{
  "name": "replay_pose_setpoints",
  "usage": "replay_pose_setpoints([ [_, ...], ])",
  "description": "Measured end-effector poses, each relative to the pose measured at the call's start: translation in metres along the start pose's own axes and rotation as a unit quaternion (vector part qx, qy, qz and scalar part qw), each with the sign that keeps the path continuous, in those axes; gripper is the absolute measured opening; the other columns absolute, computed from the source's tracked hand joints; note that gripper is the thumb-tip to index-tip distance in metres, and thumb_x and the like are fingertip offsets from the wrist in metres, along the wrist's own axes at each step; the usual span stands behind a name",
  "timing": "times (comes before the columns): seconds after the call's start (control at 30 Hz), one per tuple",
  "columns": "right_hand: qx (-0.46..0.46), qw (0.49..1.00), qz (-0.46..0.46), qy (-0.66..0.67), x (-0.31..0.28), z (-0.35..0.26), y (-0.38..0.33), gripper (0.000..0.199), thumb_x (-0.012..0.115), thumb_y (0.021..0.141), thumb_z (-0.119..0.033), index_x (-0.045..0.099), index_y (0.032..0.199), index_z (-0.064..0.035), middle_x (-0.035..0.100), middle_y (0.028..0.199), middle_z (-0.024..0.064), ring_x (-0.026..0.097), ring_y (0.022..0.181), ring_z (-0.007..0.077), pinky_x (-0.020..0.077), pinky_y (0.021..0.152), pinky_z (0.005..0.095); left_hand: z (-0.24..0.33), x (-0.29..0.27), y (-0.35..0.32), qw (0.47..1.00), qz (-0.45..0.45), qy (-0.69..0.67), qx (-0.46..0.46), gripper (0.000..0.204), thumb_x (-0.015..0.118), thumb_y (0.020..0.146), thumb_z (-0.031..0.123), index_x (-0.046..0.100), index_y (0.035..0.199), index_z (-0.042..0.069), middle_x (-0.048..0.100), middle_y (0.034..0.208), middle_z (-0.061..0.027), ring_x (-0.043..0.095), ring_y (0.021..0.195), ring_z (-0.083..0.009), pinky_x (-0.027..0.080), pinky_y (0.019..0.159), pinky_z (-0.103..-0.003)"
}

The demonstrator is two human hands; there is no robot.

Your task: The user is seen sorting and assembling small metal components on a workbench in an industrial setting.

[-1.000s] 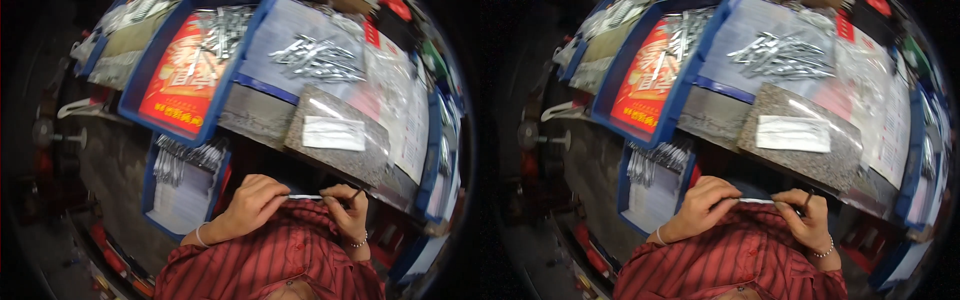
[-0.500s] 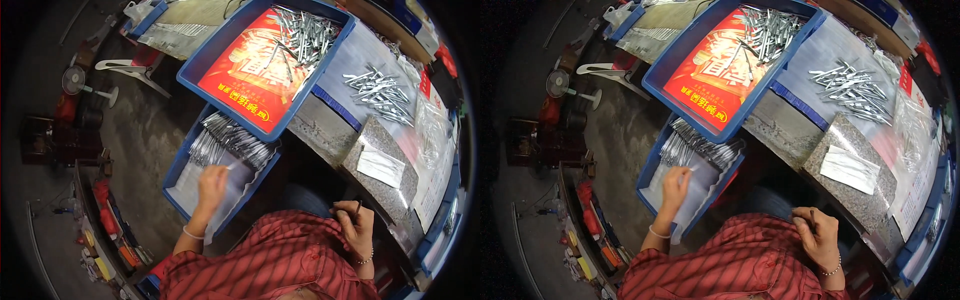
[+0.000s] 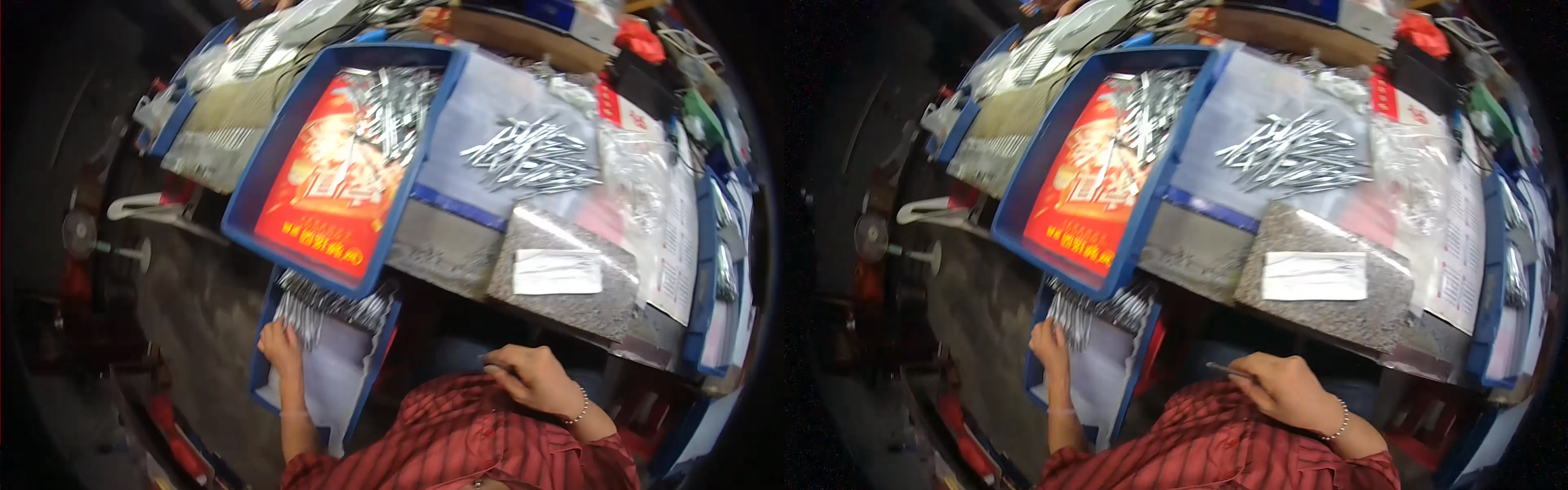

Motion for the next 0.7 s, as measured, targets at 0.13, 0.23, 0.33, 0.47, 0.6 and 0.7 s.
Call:
replay_pose_setpoints([
  [0.13,-0.007,1.0,-0.001,0.003,-0.004,0.007,-0.004,0.015,0.065,0.086,-0.012,0.063,0.098,-0.0035,0.065,0.082,0.0124,0.065,0.069,0.0287,0.0523,0.06,0.0355,0.092,-0.069,0.025,0.992,0.008,-0.123,0.041,0.014,0.06,0.086,0.006,0.065,0.1,0.003,0.061,0.091,-0.013,0.057,0.088,-0.0324,0.041,0.082,-0.042],
  [0.23,-0.009,1.0,-0.004,0.004,-0.006,0.014,-0.01,0.016,0.065,0.086,-0.013,0.063,0.099,-0.0031,0.065,0.083,0.0122,0.066,0.071,0.0285,0.0526,0.06,0.0354,0.179,-0.11,0.033,0.945,-0.061,-0.304,0.103,0.014,0.064,0.082,-0.002,0.066,0.095,0.002,0.064,0.089,-0.0133,0.061,0.083,-0.0307,0.047,0.076,-0.039],
  [0.33,-0.018,1.0,-0.002,0.009,-0.009,0.019,-0.018,0.017,0.065,0.086,-0.014,0.063,0.099,-0.0032,0.066,0.084,0.0126,0.066,0.071,0.0297,0.0527,0.061,0.0362,0.261,-0.137,0.05,0.857,-0.138,-0.453,0.205,0.017,0.068,0.079,-0.005,0.068,0.095,0.001,0.065,0.089,-0.014,0.064,0.078,-0.0288,0.051,0.068,-0.034],
  [0.47,-0.03,1.0,0.0,-0.007,-0.011,0.027,-0.031,0.018,0.066,0.086,-0.015,0.063,0.1,-0.003,0.066,0.083,0.0133,0.066,0.071,0.0306,0.0532,0.059,0.0375,0.342,-0.108,0.101,0.815,-0.109,-0.499,0.271,0.017,0.064,0.081,-0.003,0.065,0.098,0.001,0.062,0.087,-0.0148,0.063,0.078,-0.0296,0.049,0.068,-0.034],
  [0.6,0.004,1.0,0.025,-0.012,-0.015,0.026,-0.051,0.018,0.064,0.088,-0.016,0.065,0.099,-0.0025,0.067,0.085,0.0134,0.066,0.071,0.0314,0.0536,0.06,0.036,0.399,-0.041,0.179,0.89,-0.008,-0.383,0.248,0.018,0.059,0.082,0.002,0.064,0.098,0.001,0.063,0.091,-0.0182,0.063,0.085,-0.0356,0.05,0.075,-0.042],
  [0.7,0.007,0.998,0.061,-0.03,-0.015,0.028,-0.058,0.015,0.065,0.088,-0.015,0.065,0.095,-0.0023,0.066,0.081,0.015,0.065,0.064,0.0289,0.0518,0.056,0.0337,0.424,0.001,0.214,0.952,-0.051,-0.2,0.225,0.011,0.056,0.079,0.003,0.064,0.087,0.004,0.064,0.091,-0.0171,0.064,0.088,-0.0354,0.05,0.076,-0.046],
])
Point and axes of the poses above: each hand's wrist, its own y-axis towards the middle knuckle, its own x-axis out of the palm, z = x × y, the point moved 1 cm from there along y, towards the middle knuckle
